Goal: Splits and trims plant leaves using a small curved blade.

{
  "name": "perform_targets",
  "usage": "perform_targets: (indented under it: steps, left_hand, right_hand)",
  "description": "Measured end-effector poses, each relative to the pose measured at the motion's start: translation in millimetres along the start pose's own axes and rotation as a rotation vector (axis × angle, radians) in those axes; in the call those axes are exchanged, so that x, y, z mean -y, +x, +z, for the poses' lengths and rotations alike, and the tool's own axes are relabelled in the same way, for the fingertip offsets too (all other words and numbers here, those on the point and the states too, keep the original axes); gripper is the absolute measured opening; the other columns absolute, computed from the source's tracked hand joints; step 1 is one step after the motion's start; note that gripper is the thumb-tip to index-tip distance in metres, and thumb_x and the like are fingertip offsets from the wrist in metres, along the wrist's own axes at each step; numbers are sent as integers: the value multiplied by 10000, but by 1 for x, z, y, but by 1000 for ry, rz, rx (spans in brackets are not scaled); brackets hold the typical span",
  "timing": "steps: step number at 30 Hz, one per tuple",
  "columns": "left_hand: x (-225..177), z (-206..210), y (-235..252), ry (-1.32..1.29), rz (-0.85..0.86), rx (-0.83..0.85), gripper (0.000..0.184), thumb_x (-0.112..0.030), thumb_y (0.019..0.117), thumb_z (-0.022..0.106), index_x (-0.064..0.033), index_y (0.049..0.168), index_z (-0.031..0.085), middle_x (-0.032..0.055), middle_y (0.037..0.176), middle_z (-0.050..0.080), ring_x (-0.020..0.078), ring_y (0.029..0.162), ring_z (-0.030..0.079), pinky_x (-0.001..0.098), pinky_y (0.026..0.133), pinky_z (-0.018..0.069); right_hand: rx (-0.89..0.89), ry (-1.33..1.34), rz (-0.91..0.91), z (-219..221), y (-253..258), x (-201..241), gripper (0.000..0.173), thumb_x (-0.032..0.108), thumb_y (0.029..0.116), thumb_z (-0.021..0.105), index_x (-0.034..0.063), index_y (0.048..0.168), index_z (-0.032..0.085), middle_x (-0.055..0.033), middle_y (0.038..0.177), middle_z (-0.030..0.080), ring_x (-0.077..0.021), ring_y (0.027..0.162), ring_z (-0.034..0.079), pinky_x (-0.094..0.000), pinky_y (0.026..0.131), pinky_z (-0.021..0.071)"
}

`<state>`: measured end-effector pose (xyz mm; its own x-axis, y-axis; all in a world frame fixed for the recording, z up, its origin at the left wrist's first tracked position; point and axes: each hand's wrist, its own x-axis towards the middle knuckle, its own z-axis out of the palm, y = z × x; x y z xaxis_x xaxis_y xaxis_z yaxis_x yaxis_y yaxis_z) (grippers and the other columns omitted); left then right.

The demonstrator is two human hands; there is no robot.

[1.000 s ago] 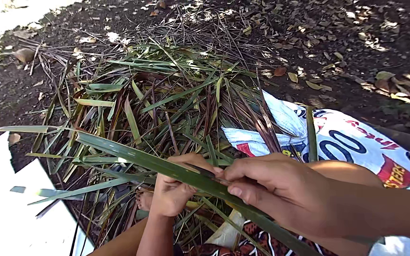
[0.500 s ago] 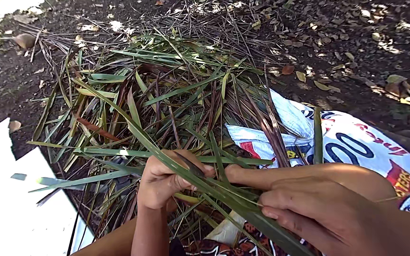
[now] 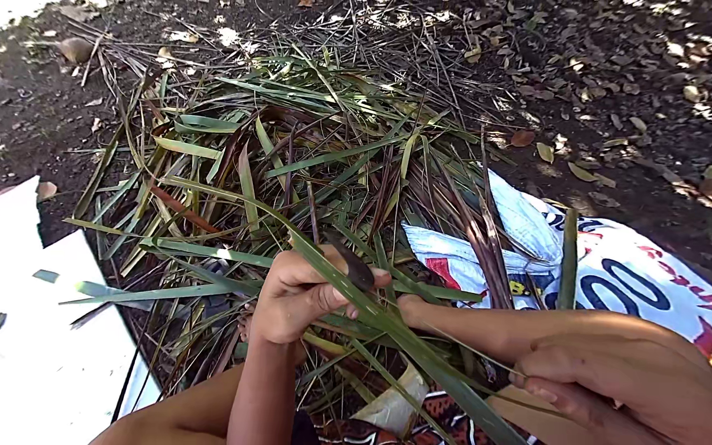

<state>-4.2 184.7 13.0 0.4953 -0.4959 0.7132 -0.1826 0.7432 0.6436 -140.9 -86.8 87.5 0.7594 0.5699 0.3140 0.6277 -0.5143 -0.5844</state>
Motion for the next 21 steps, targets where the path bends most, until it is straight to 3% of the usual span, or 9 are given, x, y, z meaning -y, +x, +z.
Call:
perform_targets:
  steps: [2,11,16,21]
  left_hand:
    - [-1,0,0,6,5,5,225,-207,1050,569,-135,1168,746,-52,1050,746,-28,913,662,149,807,528]
    - [-2,1,2,7,20,-15,226,-212,1045,576,-136,1179,741,-59,1046,737,-42,893,648,132,780,519]
    - [2,4,3,-3,26,-22,215,-197,1043,580,-125,1164,742,-62,1005,731,-44,871,640,128,774,514]
    - [3,4,3,17,28,-45,207,-218,1044,581,-122,1110,752,-60,946,725,-36,837,642,134,753,518]
  right_hand:
    - [22,-7,22,-3,-2,2,283,165,1061,518,-16,882,643,-139,833,688,-63,824,633,-127,821,483]
    - [32,32,70,-5,-11,4,269,141,1056,524,-34,870,608,-191,854,678,-83,795,626,-147,761,483]
    - [8,32,105,-3,-20,9,283,121,1076,479,-89,935,606,-202,785,627,-84,785,597,-115,750,452]
    - [-69,-7,69,5,-31,2,295,107,1072,484,-113,909,592,-211,748,603,-78,743,567,-103,726,430]
